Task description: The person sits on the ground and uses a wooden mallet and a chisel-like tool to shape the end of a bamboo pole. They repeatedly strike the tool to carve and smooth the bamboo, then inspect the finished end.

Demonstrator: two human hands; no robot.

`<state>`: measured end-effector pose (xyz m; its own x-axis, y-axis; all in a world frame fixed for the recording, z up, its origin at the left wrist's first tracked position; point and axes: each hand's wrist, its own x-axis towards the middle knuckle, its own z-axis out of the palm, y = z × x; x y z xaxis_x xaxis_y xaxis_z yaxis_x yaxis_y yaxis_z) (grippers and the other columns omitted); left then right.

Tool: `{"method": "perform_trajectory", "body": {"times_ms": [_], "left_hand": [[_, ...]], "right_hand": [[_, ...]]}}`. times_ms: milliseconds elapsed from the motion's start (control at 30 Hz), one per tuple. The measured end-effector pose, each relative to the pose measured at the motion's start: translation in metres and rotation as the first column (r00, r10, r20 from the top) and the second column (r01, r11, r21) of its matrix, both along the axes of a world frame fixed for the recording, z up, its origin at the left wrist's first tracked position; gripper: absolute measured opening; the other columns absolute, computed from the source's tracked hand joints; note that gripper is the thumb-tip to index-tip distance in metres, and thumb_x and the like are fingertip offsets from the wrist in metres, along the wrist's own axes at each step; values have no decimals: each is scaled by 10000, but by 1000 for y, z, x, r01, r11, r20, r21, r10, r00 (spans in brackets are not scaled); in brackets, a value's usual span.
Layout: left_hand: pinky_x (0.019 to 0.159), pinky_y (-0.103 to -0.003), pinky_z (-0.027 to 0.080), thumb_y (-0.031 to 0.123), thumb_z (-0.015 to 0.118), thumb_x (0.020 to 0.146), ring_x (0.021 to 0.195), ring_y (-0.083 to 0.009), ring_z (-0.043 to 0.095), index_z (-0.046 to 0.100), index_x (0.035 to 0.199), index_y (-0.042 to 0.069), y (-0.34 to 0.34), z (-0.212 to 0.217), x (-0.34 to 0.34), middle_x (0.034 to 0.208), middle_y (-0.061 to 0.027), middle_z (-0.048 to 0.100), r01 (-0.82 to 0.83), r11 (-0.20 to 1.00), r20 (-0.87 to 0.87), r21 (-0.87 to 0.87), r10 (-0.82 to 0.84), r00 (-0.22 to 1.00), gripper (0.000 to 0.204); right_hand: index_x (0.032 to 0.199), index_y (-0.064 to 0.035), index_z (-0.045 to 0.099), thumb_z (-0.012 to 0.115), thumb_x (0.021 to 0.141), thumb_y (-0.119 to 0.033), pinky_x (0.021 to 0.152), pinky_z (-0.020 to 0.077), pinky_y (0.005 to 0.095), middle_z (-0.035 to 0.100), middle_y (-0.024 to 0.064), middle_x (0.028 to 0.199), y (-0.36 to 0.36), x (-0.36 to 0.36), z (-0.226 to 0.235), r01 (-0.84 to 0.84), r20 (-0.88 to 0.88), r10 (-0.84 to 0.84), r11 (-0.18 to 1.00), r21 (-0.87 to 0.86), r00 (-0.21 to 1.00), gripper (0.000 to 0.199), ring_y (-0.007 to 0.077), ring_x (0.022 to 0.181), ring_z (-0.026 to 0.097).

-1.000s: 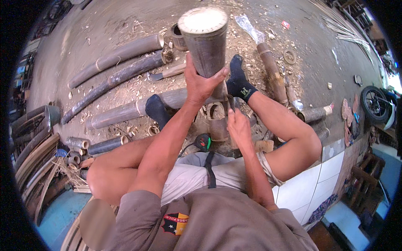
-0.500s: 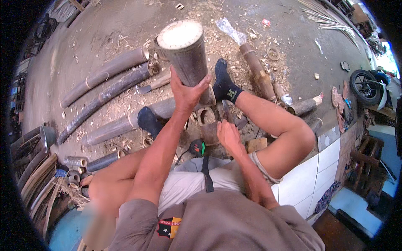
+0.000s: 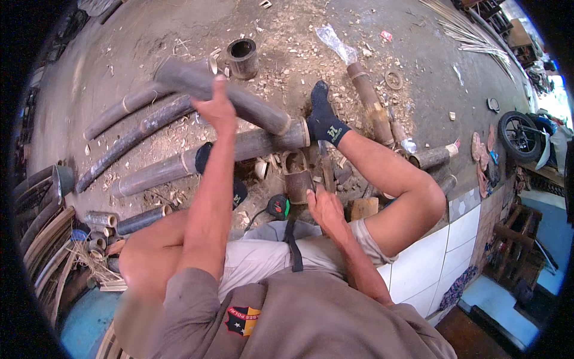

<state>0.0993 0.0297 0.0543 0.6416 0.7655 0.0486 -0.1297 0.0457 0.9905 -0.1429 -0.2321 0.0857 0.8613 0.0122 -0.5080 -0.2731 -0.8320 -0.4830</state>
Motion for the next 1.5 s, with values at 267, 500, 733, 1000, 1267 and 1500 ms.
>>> {"method": "perform_trajectory", "body": {"times_ms": [267,500,733,1000,1267,1500], "left_hand": [[1148,-473,458,344,816,871,1290,-429,585,84,1601,-104,120,-74,-28,1499,-348,462,-524,833,-595,-178,333,731,1127],[1111,-484,415,334,803,882,1250,-400,572,640,1282,-74,45,-43,-37,1281,-261,652,169,775,-277,608,9,961,594],[1029,-488,512,668,608,939,1191,-413,666,689,1302,73,-115,53,-68,1241,-221,719,951,-15,-433,309,-892,127,702],[976,-518,523,794,627,839,1137,-438,680,701,1304,68,-72,22,-25,1196,-241,728,944,-20,-779,331,-571,261,865],[915,-539,537,428,608,1014,1058,-436,677,714,1073,1,-11,-89,19,1148,-243,696,848,285,-702,447,-476,530,444],[951,-528,564,239,727,868,1241,-364,604,648,1292,72,36,-93,26,1273,-189,618,909,82,-912,409,67,404,462]], "right_hand": [[1278,37,527,741,865,-213,959,515,555,656,310,1206,-13,4,-1,-125,106,117,990,71,988,528,502,1120,639],[1315,-5,534,783,835,-180,989,517,521,695,274,1150,-30,50,9,-416,297,423,905,-90,856,568,483,1115,648],[1325,-31,568,760,859,-217,957,536,520,707,258,1165,-38,150,68,-571,141,568,821,-25,811,538,462,1120,661],[1334,31,645,760,902,-393,995,541,453,728,250,1226,-163,288,10,-203,195,184,976,81,963,616,372,1168,703],[1382,14,639,848,793,-534,882,557,450,741,178,1237,-382,268,-129,151,-444,-207,976,-159,872,831,310,1042,702],[1238,-1,731,875,740,-412,840,555,416,773,116,1093,-279,259,-132,-9,-331,-30,993,-114,943,662,246,950,705]]}}
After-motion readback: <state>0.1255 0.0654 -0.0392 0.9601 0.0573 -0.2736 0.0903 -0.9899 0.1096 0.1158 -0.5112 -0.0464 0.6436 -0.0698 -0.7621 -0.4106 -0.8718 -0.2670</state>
